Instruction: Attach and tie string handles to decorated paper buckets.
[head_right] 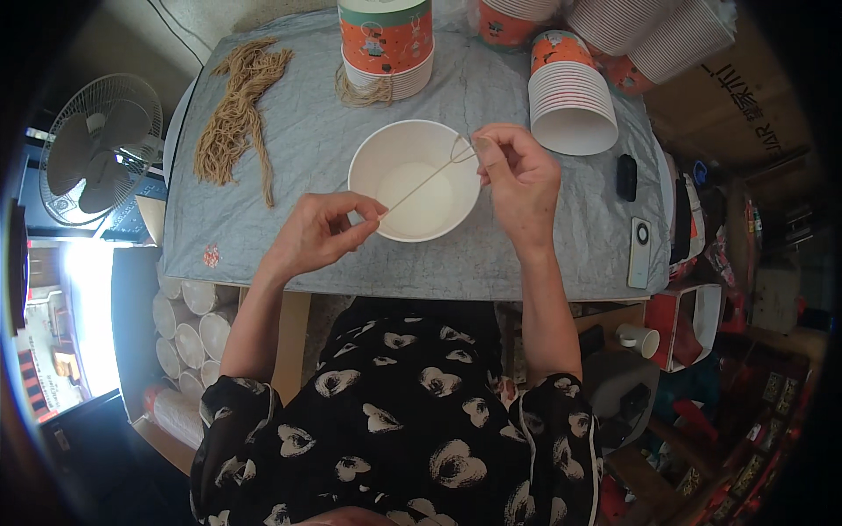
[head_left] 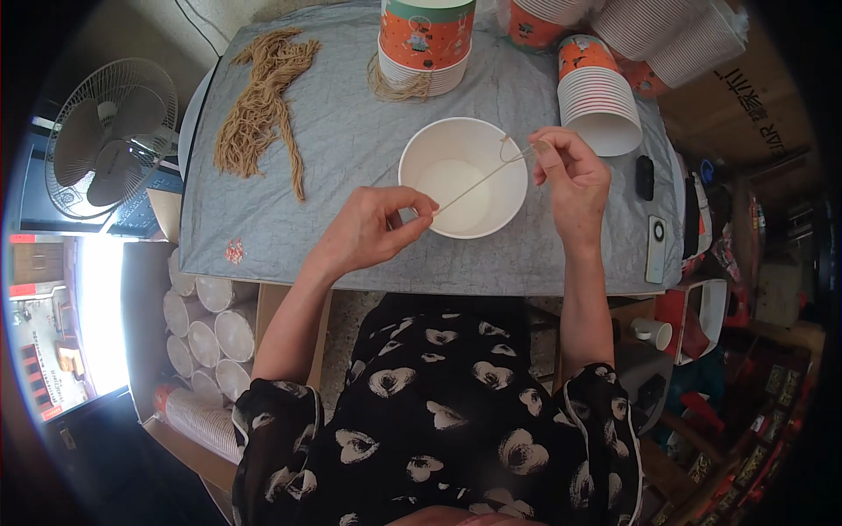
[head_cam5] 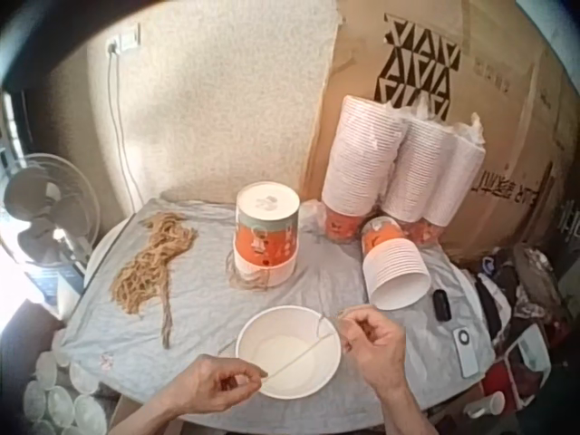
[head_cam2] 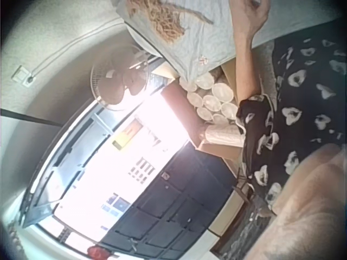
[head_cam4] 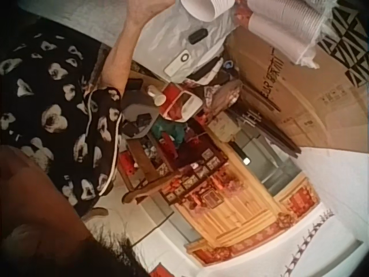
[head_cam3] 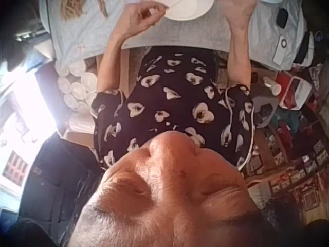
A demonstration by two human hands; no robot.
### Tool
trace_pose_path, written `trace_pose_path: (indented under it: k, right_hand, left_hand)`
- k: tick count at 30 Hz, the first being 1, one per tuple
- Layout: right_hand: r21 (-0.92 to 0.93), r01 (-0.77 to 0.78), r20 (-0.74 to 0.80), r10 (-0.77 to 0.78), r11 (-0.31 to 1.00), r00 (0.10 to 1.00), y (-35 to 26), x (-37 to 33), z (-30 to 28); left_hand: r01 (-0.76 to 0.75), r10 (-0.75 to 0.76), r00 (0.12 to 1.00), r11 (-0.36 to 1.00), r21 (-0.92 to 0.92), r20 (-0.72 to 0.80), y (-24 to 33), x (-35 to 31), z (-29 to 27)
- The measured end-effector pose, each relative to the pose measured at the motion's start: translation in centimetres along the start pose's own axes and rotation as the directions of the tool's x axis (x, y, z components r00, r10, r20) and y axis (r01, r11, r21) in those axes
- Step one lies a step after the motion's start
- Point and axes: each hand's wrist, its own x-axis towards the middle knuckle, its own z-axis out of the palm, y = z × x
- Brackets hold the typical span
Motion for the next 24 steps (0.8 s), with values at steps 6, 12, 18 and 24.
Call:
trace_pose_path:
  k: [6, 12, 18, 24]
  right_hand:
    - [0.038, 0.064, -0.023, -0.064, 0.997, 0.998, 0.2, 1.1, 0.6]
    - [0.118, 0.170, 0.167, -0.188, 0.978, 0.968, -1.9, 3.7, 2.9]
    - [0.144, 0.106, 0.027, -0.111, 0.984, 0.993, 0.2, 1.2, -0.1]
    - [0.295, 0.016, 0.118, -0.053, 0.955, 0.992, 4.9, -2.4, -0.8]
  left_hand:
    - [-0.167, 0.169, 0.985, 0.985, -0.043, 0.044, 0.0, 0.2, 1.1]
    - [-0.096, 0.034, 0.985, 0.925, -0.368, -0.171, -1.0, 0.9, 1.8]
    - [-0.222, -0.262, 0.916, 0.302, -0.927, -0.304, -0.7, 0.9, 2.8]
    - [-0.189, -0.146, 0.968, 0.121, -0.974, -0.206, 0.0, 1.6, 4.8]
